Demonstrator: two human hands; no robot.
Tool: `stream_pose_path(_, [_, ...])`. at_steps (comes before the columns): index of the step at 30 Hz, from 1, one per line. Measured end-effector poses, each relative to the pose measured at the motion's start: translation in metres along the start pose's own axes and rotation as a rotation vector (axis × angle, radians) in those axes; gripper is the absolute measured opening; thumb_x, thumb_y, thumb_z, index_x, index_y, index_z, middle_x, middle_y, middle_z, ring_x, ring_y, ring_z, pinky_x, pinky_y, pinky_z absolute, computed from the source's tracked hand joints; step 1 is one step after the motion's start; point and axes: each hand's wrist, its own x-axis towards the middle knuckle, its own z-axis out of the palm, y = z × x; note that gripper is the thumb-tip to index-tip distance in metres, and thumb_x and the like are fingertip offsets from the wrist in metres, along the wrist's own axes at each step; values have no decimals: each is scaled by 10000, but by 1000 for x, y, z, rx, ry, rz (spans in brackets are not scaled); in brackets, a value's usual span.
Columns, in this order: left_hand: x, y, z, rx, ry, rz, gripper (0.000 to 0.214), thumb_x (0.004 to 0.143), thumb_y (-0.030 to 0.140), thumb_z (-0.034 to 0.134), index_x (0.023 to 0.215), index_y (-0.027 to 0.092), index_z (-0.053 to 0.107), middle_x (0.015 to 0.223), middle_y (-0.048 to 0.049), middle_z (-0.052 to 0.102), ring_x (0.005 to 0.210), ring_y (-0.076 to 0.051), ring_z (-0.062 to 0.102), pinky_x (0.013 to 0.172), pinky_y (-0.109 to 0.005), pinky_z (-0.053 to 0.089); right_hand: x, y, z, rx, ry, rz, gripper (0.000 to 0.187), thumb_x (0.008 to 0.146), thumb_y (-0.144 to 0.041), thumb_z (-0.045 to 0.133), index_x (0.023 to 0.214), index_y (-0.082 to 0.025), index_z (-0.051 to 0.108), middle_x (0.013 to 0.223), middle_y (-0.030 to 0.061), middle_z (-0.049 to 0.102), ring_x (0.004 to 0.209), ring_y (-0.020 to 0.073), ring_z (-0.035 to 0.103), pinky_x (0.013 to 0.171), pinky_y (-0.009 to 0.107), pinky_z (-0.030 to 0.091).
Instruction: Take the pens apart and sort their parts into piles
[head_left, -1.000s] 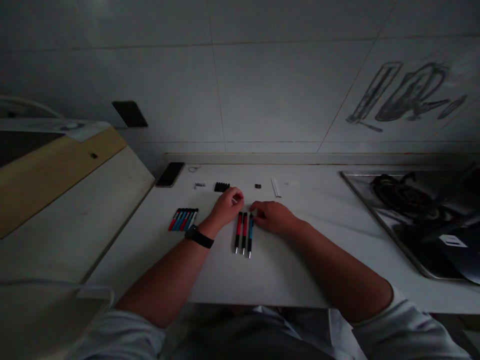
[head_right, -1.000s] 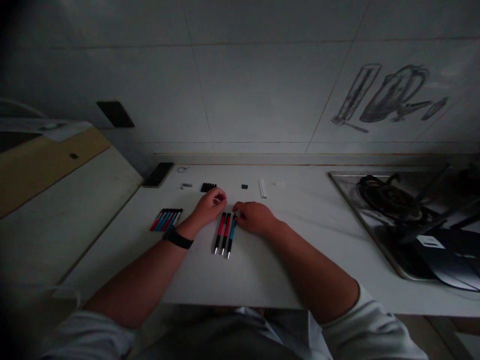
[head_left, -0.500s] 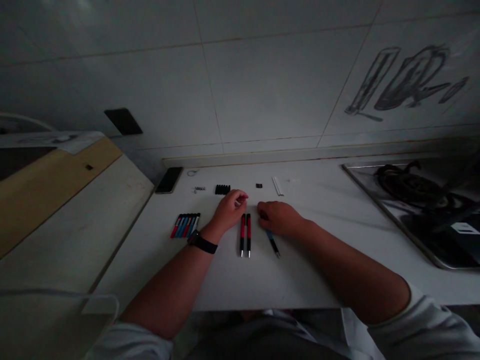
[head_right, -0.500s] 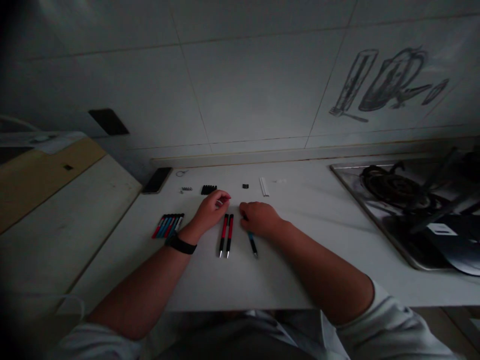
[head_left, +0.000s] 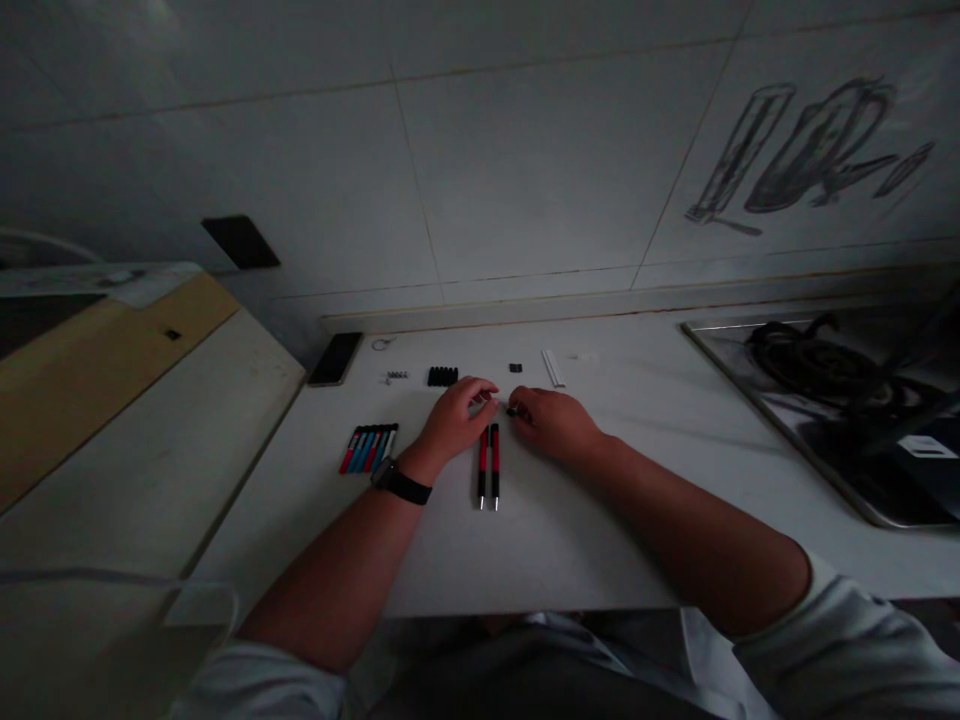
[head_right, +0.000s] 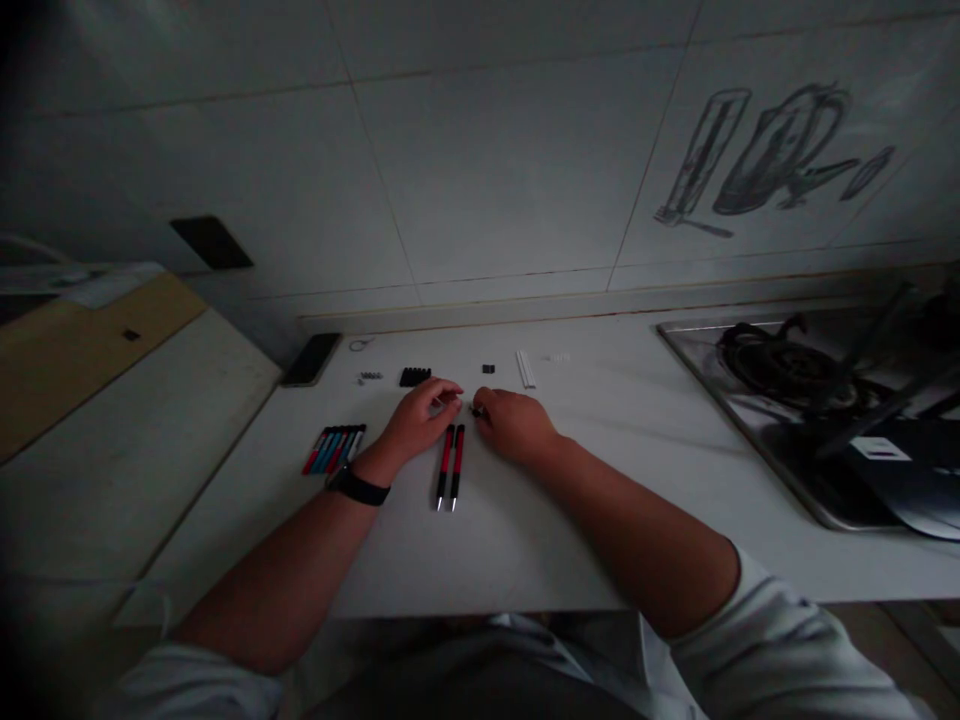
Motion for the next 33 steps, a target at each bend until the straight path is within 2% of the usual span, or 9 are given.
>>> stream_pose_path(3, [1, 1, -2, -19, -23, 4, 96, 938, 236, 665, 1029, 208, 675, 998, -53, 688, 937, -191, 663, 870, -359, 551, 3, 4, 3, 125, 107, -41, 215, 951, -260, 615, 1164, -233, 616, 1041, 65, 757, 876, 206, 694, 747, 295, 447])
stream_pose_path(6, [1, 2, -3, -31, -47, 15, 29, 938, 231, 667, 949, 212, 687, 955, -38, 684, 935, -192, 660, 866, -356, 542, 4, 7, 9, 218, 172, -87, 229, 957, -248, 628, 1184, -240, 606, 1069, 57, 757, 927, 201, 700, 811, 301, 475])
stream_pose_path(10, [2, 4, -7, -44, -32, 44, 26, 916, 197, 682, 938, 211, 682, 944, -32, 679, 931, -189, 654, 875, -351, 530, 4, 9, 12, 284, 233, -129, 274, 960, -266, 640, 1232, -243, 614, 1073, 65, 756, 957, 208, 700, 862, 320, 496])
stream_pose_path(14, [4, 3, -19, -29, 70, 12, 39, 937, 220, 649, 962, 217, 679, 976, -41, 685, 964, -194, 651, 908, -354, 532, 7, 12, 9, 272, 259, -101, 316, 959, -325, 651, 1262, -239, 630, 1086, 83, 751, 997, 229, 692, 892, 346, 501])
stream_pose_path(17, [6, -4, -28, -90, 184, -73, 63, 945, 256, 641, 988, 219, 667, 998, -37, 701, 961, -186, 665, 909, -341, 540, 9, 17, 6, 235, 281, -47, 228, 982, -347, 611, 1164, -231, 685, 1074, 80, 749, 985, 230, 686, 895, 350, 497])
stream_pose_path(19, [6, -11, -32, -148, 217, -131, 88, 947, 280, 638, 1005, 218, 660, 994, -32, 708, 949, -180, 674, 904, -331, 543, 11, 21, 5, 219, 287, -29, 208, 1002, -340, 574, 1114, -227, 709, 1057, 77, 751, 975, 227, 681, 888, 347, 493])
stream_pose_path(23, [6, -18, -33, -199, 201, -174, 126, 939, 304, 643, 1026, 213, 655, 989, -28, 711, 940, -174, 674, 908, -324, 541, 13, 25, 5, 251, 293, -22, 205, 1001, -312, 572, 1105, -216, 721, 1051, 73, 756, 946, 217, 678, 864, 333, 495])
stream_pose_path(33, [5, -18, -37, -105, 153, -125, 111, 930, 299, 650, 1003, 216, 658, 1003, -38, 716, 942, -186, 683, 924, -354, 559, 15, 29, 5, 251, 304, -16, 267, 1034, -344, 515, 1121, -224, 737, 1125, 89, 755, 1031, 243, 681, 912, 355, 498])
